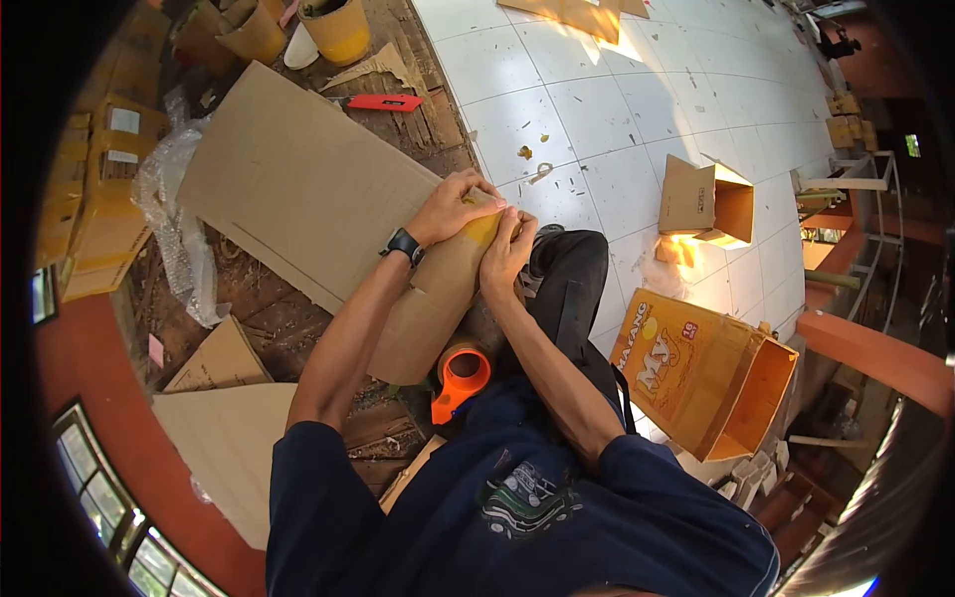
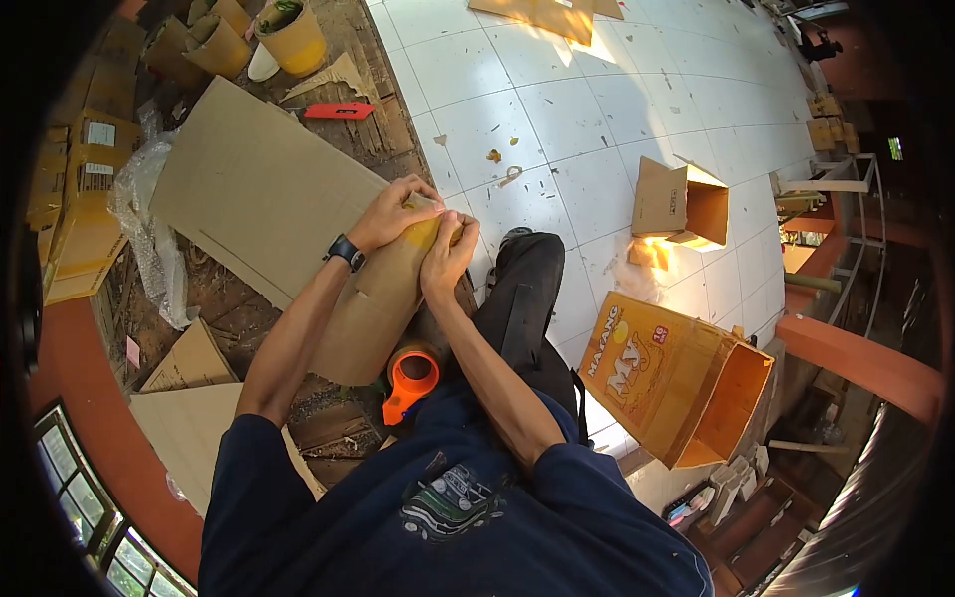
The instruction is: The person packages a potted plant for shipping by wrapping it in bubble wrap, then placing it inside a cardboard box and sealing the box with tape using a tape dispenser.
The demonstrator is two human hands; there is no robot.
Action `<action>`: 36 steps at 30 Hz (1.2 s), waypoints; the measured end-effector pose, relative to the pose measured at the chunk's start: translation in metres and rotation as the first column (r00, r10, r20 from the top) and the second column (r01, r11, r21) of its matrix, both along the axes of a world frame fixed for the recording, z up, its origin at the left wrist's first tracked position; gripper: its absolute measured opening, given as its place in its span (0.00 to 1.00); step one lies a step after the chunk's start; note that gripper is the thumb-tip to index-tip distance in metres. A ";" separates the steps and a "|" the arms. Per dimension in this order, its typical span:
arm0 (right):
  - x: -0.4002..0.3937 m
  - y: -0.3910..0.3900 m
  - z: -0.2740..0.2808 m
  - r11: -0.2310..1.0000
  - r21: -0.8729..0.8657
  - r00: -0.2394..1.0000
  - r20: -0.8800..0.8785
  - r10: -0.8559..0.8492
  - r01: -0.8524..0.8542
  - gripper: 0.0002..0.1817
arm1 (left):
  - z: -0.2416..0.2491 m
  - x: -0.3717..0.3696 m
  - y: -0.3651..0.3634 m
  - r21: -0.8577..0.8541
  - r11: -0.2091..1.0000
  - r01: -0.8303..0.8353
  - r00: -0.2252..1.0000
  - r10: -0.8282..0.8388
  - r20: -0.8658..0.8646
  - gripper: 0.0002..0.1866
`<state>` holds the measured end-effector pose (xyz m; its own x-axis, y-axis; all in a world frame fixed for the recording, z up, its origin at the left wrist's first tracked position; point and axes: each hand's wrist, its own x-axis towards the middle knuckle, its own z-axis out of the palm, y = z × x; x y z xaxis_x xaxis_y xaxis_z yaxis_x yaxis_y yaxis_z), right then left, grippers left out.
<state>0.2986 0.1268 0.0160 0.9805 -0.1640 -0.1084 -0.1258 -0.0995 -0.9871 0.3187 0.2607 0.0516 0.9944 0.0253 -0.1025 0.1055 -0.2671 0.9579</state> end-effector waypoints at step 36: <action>0.103 -0.017 0.059 0.009 -0.988 -0.386 0.069 0.920 -0.157 0.29 | 0.006 0.010 0.031 0.336 0.867 -0.368 0.861 0.454 -0.228 0.31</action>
